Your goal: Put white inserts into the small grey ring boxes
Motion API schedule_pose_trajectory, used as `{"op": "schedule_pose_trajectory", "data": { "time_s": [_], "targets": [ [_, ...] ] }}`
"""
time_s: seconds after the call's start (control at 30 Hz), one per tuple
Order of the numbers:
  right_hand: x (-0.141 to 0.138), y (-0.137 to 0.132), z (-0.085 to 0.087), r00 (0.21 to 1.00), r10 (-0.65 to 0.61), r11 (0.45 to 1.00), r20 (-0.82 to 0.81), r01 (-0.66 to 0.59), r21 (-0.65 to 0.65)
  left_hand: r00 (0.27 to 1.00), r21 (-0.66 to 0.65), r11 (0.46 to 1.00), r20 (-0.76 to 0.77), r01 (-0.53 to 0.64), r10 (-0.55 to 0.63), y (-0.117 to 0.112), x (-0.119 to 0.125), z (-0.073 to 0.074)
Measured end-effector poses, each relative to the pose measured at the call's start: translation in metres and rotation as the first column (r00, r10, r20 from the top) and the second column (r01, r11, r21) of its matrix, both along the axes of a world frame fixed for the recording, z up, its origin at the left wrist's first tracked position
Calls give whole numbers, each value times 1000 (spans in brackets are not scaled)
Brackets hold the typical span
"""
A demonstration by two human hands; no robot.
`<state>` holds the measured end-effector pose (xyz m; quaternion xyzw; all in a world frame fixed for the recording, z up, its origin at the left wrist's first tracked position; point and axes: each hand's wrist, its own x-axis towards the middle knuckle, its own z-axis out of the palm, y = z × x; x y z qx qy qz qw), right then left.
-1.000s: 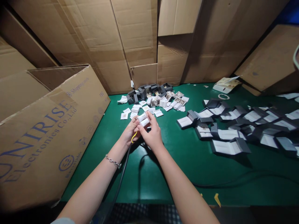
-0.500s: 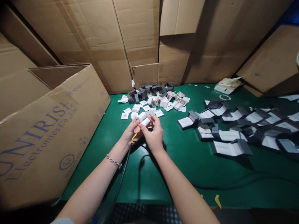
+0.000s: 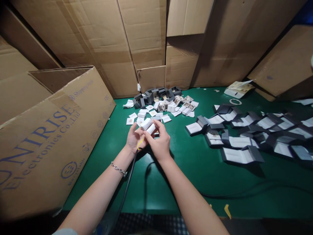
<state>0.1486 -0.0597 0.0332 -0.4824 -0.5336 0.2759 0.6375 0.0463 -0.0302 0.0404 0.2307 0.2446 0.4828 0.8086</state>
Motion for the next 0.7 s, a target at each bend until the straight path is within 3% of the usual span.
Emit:
{"op": "schedule_pose_trajectory", "data": {
  "time_s": [0.13, 0.3, 0.7],
  "targets": [
    [3, -1, 2, 990, -26, 999, 138, 20, 45, 1000, 7, 999, 2, 31, -31, -1, 1, 5],
    [5, -3, 5, 962, -31, 997, 272, 10, 76, 999, -69, 997, -8, 32, -32, 0, -2, 0],
    [7, 0, 0, 951, -12, 993, 310, -25, 117, 994, -154, 982, 55, 107, -99, 3, -6, -2]
  ]
}}
